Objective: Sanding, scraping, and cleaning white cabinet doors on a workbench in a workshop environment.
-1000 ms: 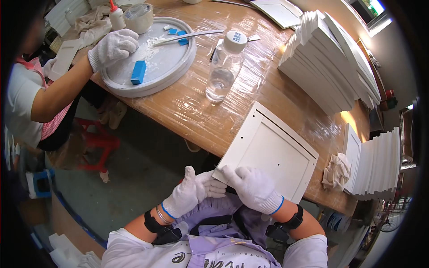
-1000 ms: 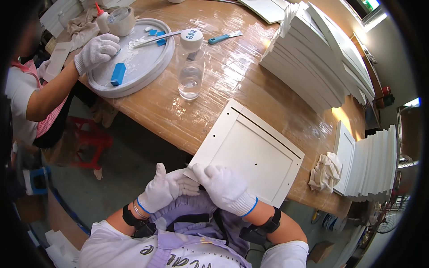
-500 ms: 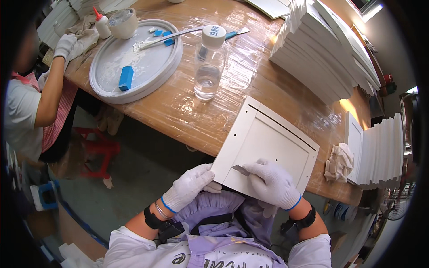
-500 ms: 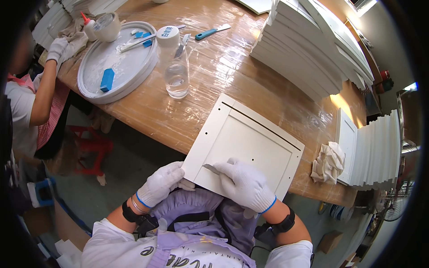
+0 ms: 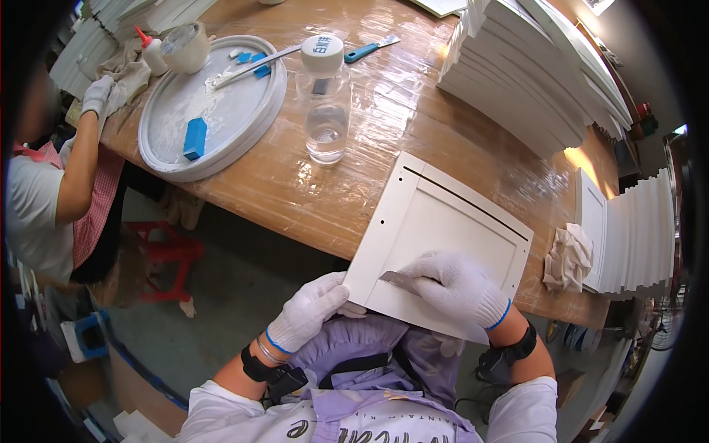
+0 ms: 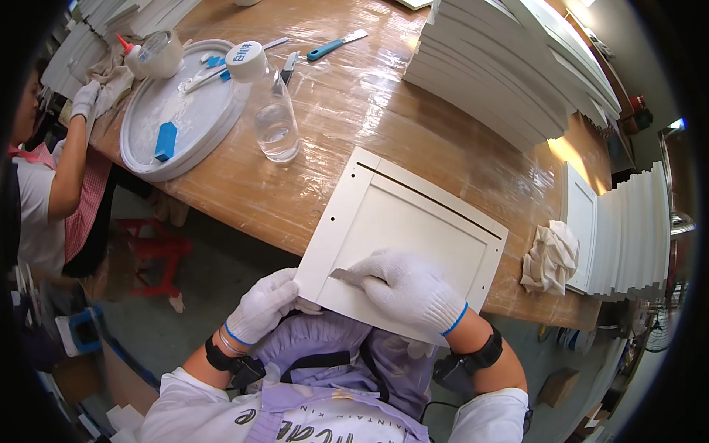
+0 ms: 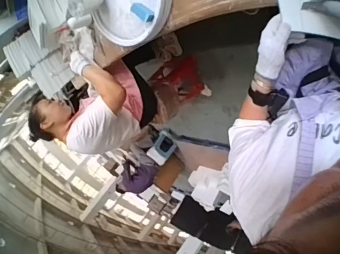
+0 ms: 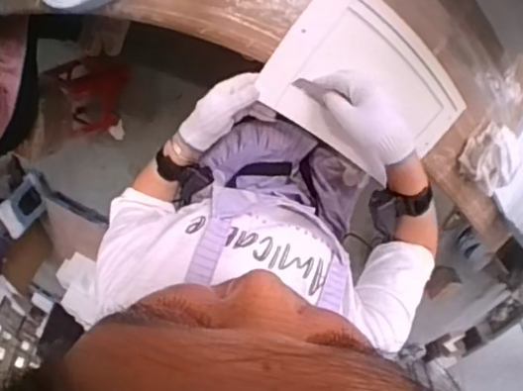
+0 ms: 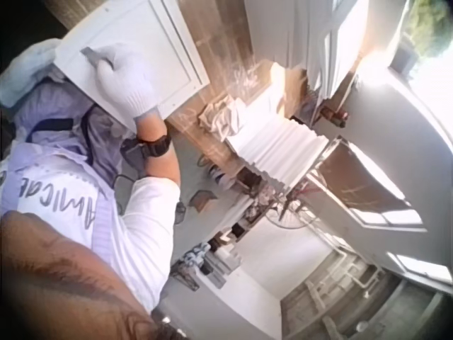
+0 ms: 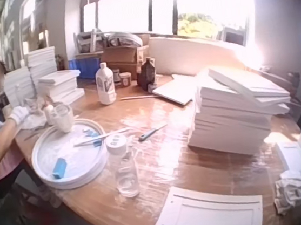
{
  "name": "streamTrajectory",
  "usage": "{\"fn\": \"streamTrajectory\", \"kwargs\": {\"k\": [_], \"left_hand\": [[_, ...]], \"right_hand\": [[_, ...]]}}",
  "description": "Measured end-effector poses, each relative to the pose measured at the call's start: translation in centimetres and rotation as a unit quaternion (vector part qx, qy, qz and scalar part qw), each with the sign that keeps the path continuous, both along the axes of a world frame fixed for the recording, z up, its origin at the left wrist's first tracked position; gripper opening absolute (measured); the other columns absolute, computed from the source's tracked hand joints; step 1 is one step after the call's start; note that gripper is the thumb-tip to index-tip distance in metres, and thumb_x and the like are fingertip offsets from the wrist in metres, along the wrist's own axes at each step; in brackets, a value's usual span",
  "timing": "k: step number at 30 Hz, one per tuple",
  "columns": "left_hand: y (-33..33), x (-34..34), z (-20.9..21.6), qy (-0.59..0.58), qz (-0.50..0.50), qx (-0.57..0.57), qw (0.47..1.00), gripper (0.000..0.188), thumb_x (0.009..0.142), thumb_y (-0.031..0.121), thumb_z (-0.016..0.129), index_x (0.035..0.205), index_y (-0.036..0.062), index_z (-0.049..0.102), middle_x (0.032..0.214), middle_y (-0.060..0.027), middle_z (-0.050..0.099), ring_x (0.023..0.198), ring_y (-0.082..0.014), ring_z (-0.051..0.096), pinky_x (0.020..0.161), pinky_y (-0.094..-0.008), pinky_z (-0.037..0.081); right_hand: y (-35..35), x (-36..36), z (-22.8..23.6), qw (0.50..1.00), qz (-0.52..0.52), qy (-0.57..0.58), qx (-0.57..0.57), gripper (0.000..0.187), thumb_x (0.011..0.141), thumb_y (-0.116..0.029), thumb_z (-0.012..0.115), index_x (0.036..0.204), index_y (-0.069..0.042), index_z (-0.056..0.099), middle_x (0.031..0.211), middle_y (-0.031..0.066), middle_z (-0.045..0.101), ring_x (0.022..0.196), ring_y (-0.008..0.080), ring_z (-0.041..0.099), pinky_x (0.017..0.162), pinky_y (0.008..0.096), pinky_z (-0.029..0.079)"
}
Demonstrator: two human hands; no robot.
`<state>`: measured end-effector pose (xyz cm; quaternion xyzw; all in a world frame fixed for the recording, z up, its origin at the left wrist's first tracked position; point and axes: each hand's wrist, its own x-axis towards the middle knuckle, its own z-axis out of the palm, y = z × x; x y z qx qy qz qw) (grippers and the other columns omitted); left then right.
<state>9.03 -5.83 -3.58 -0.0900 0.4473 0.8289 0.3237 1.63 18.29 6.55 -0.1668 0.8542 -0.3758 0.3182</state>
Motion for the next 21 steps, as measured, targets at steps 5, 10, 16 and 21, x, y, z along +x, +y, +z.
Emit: {"fn": "streamTrajectory", "kwargs": {"k": [5, 10, 16, 21], "left_hand": [[0.2, 0.0, 0.5, 0.002, 0.004, 0.003, 1.000, 0.044, 0.101, 0.022, 0.048, 0.131, -0.0092, 0.045, 0.113, -0.0180, 0.063, 0.099, -0.0239, 0.066, 0.090, -0.0362, 0.053], [0.8, -0.5, 1.1, 0.001, 0.018, 0.015, 1.000, 0.041, 0.101, 0.018, 0.046, 0.131, -0.0107, 0.045, 0.113, -0.0197, 0.063, 0.100, -0.0257, 0.066, 0.090, -0.0373, 0.054], [0.3, -1.0, 1.0, 0.017, 0.082, -0.060, 0.995, 0.033, 0.100, 0.020, 0.049, 0.115, -0.0074, 0.057, 0.104, -0.0161, 0.066, 0.092, -0.0240, 0.068, 0.083, -0.0367, 0.057], [0.0, -1.5, 0.4, 0.057, 0.082, -0.057, 0.993, 0.035, 0.101, 0.025, 0.048, 0.112, -0.0058, 0.059, 0.100, -0.0145, 0.067, 0.088, -0.0229, 0.068, 0.079, -0.0365, 0.058]], "right_hand": [[1.0, 0.7, 0.9, 0.997, 0.039, -0.037, -0.064, 0.034, 0.085, -0.011, 0.048, 0.111, -0.005, 0.069, 0.101, 0.0166, 0.067, 0.094, 0.0291, 0.065, 0.086, 0.0354, 0.051], [3.3, 3.5, -0.4, 0.996, -0.048, -0.058, -0.048, 0.034, 0.087, -0.014, 0.049, 0.113, -0.003, 0.067, 0.100, 0.0158, 0.067, 0.090, 0.0271, 0.065, 0.084, 0.0352, 0.051], [7.5, 5.7, 1.0, 0.962, -0.261, -0.081, -0.022, 0.034, 0.088, -0.017, 0.053, 0.116, -0.003, 0.067, 0.098, 0.0101, 0.070, 0.087, 0.0165, 0.064, 0.080, 0.0303, 0.051], [10.4, 5.4, -0.5, 0.899, -0.435, 0.034, -0.039, 0.035, 0.088, -0.019, 0.055, 0.115, -0.001, 0.067, 0.096, 0.0060, 0.070, 0.087, 0.0099, 0.061, 0.082, 0.0247, 0.047]]}}
